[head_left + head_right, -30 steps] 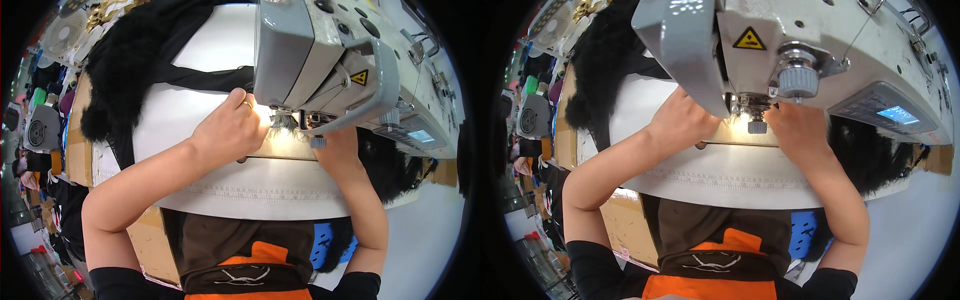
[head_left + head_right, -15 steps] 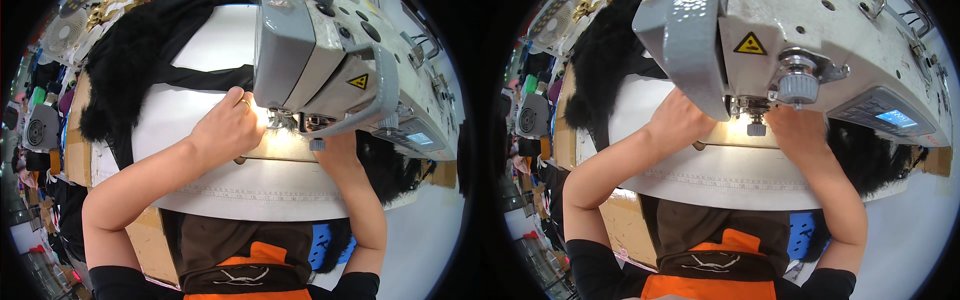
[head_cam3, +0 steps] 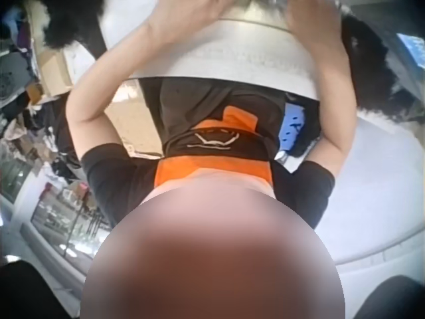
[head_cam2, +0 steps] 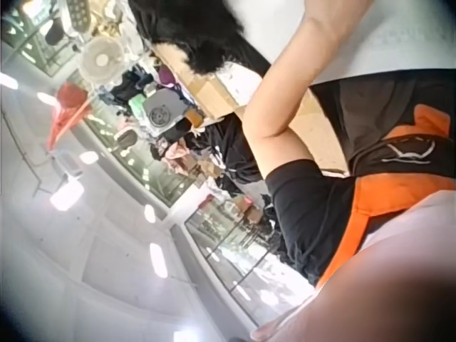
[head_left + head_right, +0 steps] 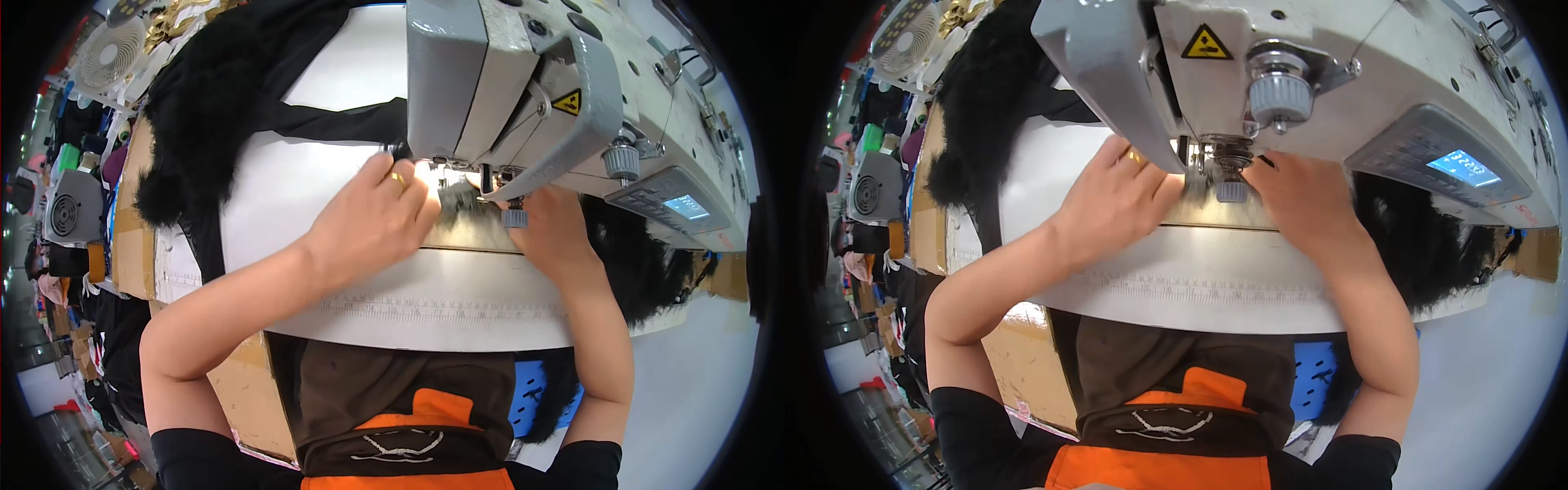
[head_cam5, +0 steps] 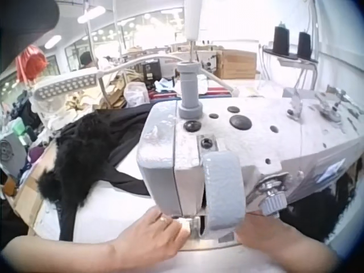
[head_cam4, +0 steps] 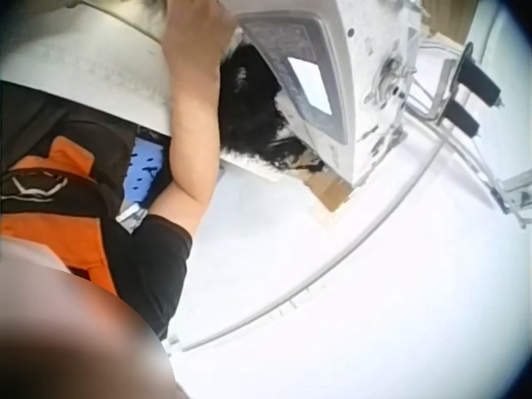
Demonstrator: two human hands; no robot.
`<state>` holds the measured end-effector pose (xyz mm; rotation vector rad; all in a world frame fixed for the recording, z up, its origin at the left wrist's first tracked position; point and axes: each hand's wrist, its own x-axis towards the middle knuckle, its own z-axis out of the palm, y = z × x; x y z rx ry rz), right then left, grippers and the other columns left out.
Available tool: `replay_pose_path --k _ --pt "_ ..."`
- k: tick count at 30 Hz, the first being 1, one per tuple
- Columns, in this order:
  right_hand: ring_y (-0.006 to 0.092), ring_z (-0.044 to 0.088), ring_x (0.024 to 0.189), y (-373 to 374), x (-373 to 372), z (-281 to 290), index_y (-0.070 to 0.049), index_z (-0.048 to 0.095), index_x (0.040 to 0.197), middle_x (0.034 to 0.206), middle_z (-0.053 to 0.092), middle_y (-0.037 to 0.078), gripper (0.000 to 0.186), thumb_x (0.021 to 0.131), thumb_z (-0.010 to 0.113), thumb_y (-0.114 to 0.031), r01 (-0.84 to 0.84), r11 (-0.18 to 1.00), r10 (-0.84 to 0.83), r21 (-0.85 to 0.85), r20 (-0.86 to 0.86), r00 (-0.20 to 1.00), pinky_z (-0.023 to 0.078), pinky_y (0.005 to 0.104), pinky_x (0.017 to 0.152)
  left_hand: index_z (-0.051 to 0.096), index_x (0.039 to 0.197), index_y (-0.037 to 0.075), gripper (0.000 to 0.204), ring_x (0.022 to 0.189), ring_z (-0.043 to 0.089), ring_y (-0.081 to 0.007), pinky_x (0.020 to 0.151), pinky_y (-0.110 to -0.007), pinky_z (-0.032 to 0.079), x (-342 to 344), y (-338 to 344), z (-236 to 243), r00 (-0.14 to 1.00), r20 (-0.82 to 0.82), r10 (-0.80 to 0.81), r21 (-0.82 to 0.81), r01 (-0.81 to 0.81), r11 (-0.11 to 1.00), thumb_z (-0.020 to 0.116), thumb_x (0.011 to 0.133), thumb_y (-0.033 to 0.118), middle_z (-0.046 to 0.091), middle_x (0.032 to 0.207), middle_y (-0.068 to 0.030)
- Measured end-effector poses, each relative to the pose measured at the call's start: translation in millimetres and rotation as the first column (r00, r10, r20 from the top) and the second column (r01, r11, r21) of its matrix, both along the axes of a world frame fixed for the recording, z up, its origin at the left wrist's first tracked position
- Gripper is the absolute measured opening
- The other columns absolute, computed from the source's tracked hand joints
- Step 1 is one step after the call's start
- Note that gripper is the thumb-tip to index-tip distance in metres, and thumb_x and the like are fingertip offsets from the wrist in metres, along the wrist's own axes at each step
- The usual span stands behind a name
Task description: Sewing fur trim onto a black fabric component using an industrial sewing machine.
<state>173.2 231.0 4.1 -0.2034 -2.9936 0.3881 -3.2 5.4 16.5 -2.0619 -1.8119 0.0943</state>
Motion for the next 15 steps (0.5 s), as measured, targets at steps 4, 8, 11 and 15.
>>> replay_pose_path --k 4,8,11,15 --pt "0.0368 0.073 0.094 -5 -2 7 -0.015 0.076 0.122 0.11 0.077 0.009 0.038 0.085 0.076 -0.008 -0.271 0.958 0.286 0.094 -0.262 0.922 0.057 0.0486 0.08 0.072 0.104 -0.001 0.025 0.095 0.064 -0.0248 0.087 -0.039 0.05 18 -12 4 0.997 0.071 -0.042 0.061 0.038 0.997 0.069 0.085 0.014 0.068 0.102 -0.0101" --pt "0.0311 0.075 0.09 -32 -2 8 -0.018 0.075 0.128 0.116 0.077 0.003 0.044 0.085 0.077 -0.009 -0.309 0.931 0.247 -0.193 -0.289 0.925 0.059 0.0435 0.077 0.07 0.099 0.001 0.02 0.09 0.061 -0.0238 0.085 -0.039 0.05 16 -11 0 0.968 0.241 -0.074 0.116 0.047 0.992 0.069 0.085 0.015 0.061 0.093 -0.0081" --pt "0.0261 0.075 0.087 -38 1 3 -0.018 0.076 0.127 0.109 0.075 0.0 0.045 0.084 0.076 -0.007 -0.243 0.937 0.181 -0.25 -0.247 0.952 0.058 0.0411 0.073 0.069 0.106 -0.001 0.026 0.097 0.064 -0.0262 0.091 -0.041 0.053 12 -10 11 0.927 0.355 -0.122 0.081 0.1 0.992 0.069 0.084 0.012 0.061 0.1 -0.0082" --pt "0.0251 0.072 0.082 -34 2 8 -0.017 0.076 0.127 0.095 0.068 0.0 0.047 0.083 0.074 -0.002 -0.289 0.951 0.257 -0.11 -0.237 0.937 0.055 0.0409 0.066 0.066 0.098 0.008 0.013 0.094 0.064 -0.0213 0.09 -0.037 0.048 -14 -2 22 0.911 0.367 -0.185 0.006 0.197 0.98 0.068 0.088 0.016 0.063 0.095 -0.0043"
